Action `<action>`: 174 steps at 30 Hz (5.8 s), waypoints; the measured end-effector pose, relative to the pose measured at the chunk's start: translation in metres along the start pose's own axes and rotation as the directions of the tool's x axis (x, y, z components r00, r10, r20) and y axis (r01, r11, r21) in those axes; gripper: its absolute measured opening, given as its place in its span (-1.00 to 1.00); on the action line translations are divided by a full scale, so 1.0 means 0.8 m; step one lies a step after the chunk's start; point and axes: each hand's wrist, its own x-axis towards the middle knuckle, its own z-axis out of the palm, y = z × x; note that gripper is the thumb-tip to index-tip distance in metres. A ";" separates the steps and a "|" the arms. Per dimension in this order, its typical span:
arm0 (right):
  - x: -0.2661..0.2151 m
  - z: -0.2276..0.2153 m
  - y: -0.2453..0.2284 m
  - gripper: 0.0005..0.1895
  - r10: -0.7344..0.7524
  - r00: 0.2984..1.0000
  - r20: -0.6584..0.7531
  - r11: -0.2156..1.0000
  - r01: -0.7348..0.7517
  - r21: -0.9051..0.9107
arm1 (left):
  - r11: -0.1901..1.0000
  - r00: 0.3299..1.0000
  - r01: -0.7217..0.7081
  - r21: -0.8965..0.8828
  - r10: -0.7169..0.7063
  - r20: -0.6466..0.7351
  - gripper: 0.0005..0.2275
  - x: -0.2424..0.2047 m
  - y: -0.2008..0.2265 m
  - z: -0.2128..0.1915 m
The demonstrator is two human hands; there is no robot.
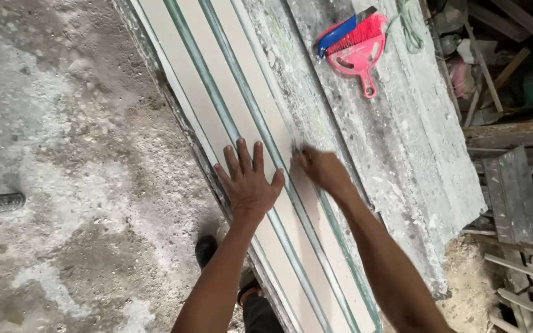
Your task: Scraping excess material from the edges and grooves of a plaster panel using a small scraper tool.
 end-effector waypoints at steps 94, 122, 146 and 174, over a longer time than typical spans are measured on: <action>0.089 -0.030 -0.070 -0.49 0.041 0.991 -0.129 0.997 -0.032 0.066 | 1.000 0.997 0.015 -0.008 -0.015 -0.079 -0.25 0.331 -0.133 -0.148; 0.379 -0.143 -0.188 -0.58 -0.057 0.990 -0.130 0.974 0.084 0.208 | 0.999 0.992 -0.029 -0.016 0.027 -0.120 -0.27 0.328 -0.138 -0.133; 0.201 -0.084 -0.124 -0.44 0.008 0.993 -0.117 0.998 -0.001 0.063 | 0.998 0.984 -0.028 -0.060 0.017 -0.175 -0.28 0.338 -0.132 -0.116; 0.443 -0.218 -0.313 -0.59 0.133 0.991 -0.010 0.966 -0.127 0.225 | 0.999 0.983 0.030 0.020 -0.026 -0.184 -0.26 0.513 -0.217 -0.217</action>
